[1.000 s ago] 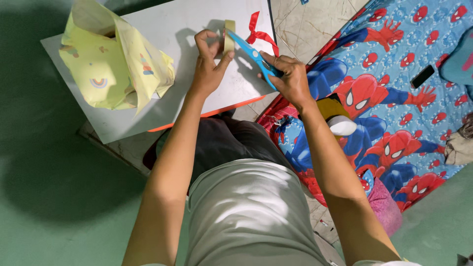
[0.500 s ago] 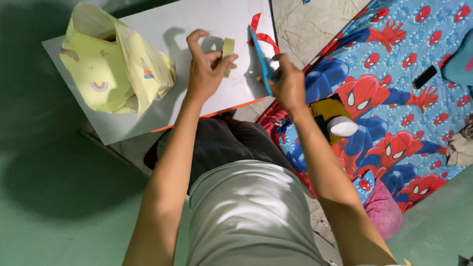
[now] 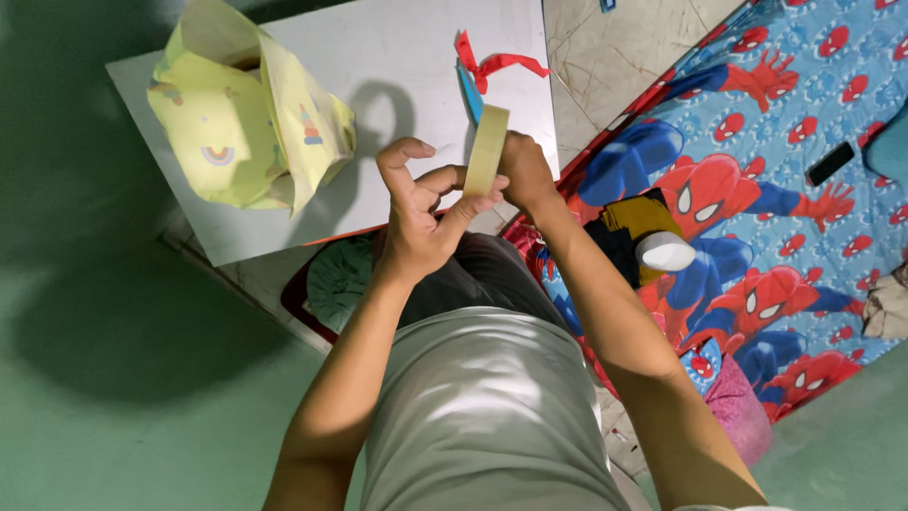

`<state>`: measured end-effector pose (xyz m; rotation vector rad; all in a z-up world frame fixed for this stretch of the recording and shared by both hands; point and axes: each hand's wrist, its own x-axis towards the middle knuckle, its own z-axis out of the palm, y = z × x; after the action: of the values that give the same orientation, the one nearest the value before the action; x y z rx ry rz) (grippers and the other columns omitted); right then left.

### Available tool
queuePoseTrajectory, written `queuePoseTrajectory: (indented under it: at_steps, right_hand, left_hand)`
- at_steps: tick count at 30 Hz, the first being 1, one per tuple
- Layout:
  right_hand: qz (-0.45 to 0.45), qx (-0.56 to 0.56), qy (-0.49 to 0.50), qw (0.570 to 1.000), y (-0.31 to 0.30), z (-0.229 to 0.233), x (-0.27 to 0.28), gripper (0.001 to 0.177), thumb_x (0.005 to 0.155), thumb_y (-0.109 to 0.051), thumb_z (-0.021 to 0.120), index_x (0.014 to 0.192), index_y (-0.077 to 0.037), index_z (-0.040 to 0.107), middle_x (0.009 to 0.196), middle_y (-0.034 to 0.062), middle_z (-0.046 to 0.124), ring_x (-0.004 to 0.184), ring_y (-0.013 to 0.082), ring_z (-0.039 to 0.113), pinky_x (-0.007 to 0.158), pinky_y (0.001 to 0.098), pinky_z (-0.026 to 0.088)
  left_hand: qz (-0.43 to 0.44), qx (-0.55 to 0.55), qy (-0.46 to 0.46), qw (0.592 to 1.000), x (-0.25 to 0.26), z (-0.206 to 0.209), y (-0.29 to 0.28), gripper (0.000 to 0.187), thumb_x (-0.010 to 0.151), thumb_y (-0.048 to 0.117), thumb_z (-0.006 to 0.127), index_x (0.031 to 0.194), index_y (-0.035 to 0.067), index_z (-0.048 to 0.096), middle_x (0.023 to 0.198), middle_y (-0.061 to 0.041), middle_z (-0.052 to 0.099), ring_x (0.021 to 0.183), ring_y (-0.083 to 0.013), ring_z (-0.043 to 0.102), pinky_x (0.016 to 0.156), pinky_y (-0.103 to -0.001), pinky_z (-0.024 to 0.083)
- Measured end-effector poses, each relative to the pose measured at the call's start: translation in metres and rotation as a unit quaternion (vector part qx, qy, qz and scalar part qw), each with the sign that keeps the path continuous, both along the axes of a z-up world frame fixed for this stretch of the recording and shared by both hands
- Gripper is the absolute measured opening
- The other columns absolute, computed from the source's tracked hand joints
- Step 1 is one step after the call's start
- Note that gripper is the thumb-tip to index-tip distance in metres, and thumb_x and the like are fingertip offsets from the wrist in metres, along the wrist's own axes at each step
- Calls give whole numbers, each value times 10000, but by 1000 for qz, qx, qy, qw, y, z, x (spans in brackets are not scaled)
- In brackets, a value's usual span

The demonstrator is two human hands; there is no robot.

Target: The person folds a yellow patterned paper sheet into a small box shape, then uses scissors to cut pieces of clear adhesive tape and secures the box's edges and corners. The person repeatedly folds, tapes, and trims the paper to form a finished box.

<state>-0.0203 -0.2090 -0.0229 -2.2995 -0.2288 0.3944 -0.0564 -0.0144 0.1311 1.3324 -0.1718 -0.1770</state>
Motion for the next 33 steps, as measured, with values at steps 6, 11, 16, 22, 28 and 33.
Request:
queuePoseTrajectory:
  at_steps: [6, 11, 16, 22, 28, 33]
  right_hand:
    - [-49, -1, 57, 997, 10, 6, 0, 272, 749, -220, 784, 949, -50, 716, 873, 208, 724, 795, 407, 709, 709, 438, 561]
    - [-52, -7, 31, 998, 29, 5, 0, 335, 754, -147, 743, 1039, 3, 651, 874, 261, 709, 827, 461, 690, 717, 483, 559]
    - [-35, -65, 31, 997, 37, -8, 7, 264, 871, -102, 692, 1070, 36, 587, 962, 305, 683, 888, 492, 665, 778, 521, 547]
    - [-23, -91, 20, 995, 41, -18, 11, 304, 834, -87, 693, 1070, 49, 557, 1050, 299, 646, 926, 476, 660, 793, 503, 551]
    - [-42, -41, -86, 995, 52, -22, -2, 300, 830, -26, 647, 1128, 5, 653, 1072, 294, 646, 861, 476, 680, 749, 492, 567]
    - [-202, 183, 139, 952, 48, 8, 3, 140, 962, -78, 630, 1042, 20, 690, 905, 198, 692, 768, 318, 648, 697, 435, 535]
  left_hand:
    - [28, 87, -51, 994, 2, 4, -6, 571, 1027, -1, 713, 1295, 84, 217, 1069, -213, 767, 941, -219, 747, 906, -327, 576]
    - [82, 199, -19, 976, 7, -19, -7, 573, 1001, 31, 731, 1303, 44, 245, 1024, -167, 791, 870, -186, 733, 818, -293, 557]
    - [89, 178, -1, 980, 11, -40, -4, 549, 1031, 58, 724, 1307, 42, 249, 1044, -167, 794, 875, -185, 757, 828, -282, 571]
    - [98, 172, -25, 980, 14, -51, -3, 537, 1042, 73, 713, 1320, 50, 254, 1039, -176, 785, 904, -196, 768, 845, -293, 596]
    - [99, 183, -18, 978, 14, -61, 0, 559, 1034, 75, 726, 1339, 57, 257, 955, -168, 779, 844, -194, 751, 818, -298, 587]
    - [84, 127, 5, 988, 17, -73, 3, 544, 1057, 68, 685, 1361, 54, 234, 1050, -173, 784, 925, -197, 766, 847, -291, 586]
